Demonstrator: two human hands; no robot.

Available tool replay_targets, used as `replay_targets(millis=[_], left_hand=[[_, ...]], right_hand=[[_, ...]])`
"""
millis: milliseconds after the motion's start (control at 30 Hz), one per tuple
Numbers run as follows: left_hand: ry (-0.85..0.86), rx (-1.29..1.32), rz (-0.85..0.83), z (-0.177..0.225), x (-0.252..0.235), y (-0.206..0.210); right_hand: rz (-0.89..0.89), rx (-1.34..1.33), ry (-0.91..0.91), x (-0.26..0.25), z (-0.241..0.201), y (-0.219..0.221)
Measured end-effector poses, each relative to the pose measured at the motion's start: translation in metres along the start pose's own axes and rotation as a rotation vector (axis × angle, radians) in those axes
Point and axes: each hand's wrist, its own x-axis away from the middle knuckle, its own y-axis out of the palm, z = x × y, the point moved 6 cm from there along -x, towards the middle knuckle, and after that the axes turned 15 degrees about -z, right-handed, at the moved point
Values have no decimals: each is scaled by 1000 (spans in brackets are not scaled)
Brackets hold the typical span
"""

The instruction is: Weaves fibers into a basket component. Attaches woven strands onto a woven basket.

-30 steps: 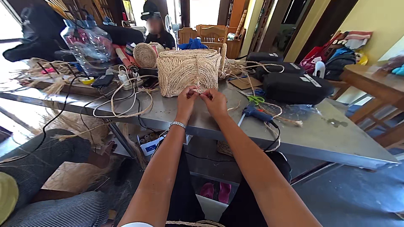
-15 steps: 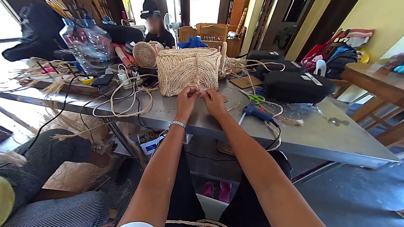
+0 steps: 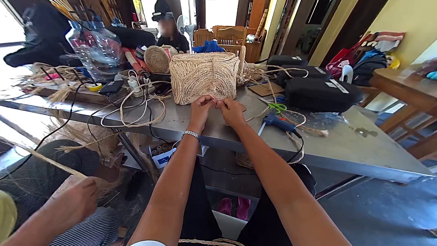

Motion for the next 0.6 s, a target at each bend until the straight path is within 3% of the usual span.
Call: replay_targets(millis=[200,267,333,500,600], left_hand=[[43,40,-45,0,-1,3],[80,13,15,1,-1,-2],[98,-41,181,1,4,-15],[20,-131,763,5,29,-56],[-12,-142,867,7,32,-56]], right_hand=[[4,69,7,-1,2,1],[-4,94,26,1,1,2],[32,43,87,4,1,0],[503,-153,187,25,12,-43],[714,-285,277,36,24,-57]])
